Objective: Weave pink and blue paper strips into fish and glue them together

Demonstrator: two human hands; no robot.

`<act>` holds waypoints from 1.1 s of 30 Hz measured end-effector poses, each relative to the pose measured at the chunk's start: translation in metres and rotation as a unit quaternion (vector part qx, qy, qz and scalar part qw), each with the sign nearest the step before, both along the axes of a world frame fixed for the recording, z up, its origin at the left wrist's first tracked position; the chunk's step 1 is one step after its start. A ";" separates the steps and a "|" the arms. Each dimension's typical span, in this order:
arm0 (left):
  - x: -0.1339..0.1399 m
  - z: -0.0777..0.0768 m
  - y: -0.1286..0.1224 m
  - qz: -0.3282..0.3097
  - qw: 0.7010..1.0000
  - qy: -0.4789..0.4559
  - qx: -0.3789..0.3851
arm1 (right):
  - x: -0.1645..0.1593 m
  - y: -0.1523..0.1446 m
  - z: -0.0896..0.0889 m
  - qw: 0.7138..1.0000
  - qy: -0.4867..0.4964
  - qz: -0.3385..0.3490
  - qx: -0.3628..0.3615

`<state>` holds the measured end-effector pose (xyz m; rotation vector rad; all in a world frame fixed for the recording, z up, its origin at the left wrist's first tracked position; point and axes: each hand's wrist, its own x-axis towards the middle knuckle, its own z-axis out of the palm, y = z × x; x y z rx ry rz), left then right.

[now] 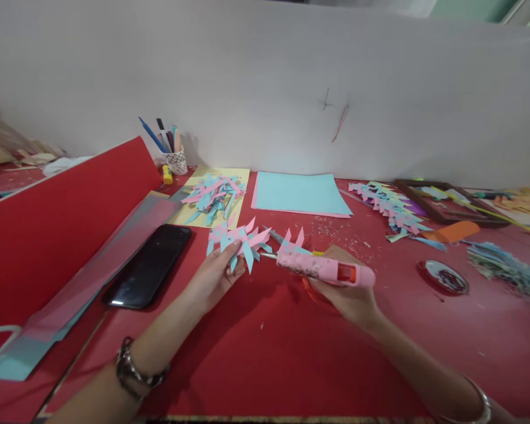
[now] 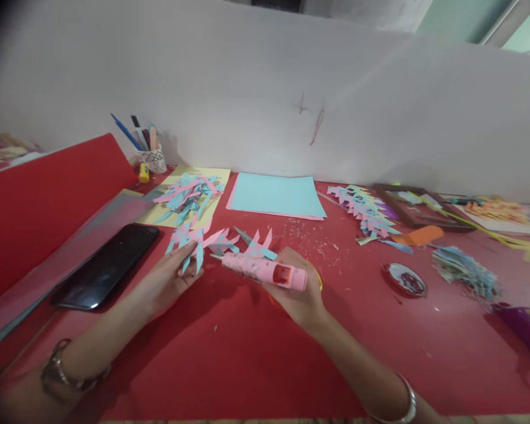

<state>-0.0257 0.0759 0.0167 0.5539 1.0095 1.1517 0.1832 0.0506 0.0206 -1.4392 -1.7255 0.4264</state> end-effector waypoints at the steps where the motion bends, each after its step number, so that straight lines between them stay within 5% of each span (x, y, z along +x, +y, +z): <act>1: 0.000 0.000 -0.001 0.004 1.000 -0.002 -0.008 | -0.001 -0.001 0.002 0.999 -0.016 0.010 0.026; 6: 0.005 0.002 -0.003 0.014 0.999 0.018 -0.045 | 0.001 -0.004 0.005 0.984 -0.062 0.065 0.152; 17: 0.005 0.000 -0.005 0.003 1.000 0.008 -0.026 | 0.004 -0.004 0.010 0.949 -0.116 0.109 0.274; 33: 0.005 -0.001 -0.005 0.007 0.999 -0.038 -0.030 | 0.002 -0.004 0.010 0.951 -0.117 0.137 0.252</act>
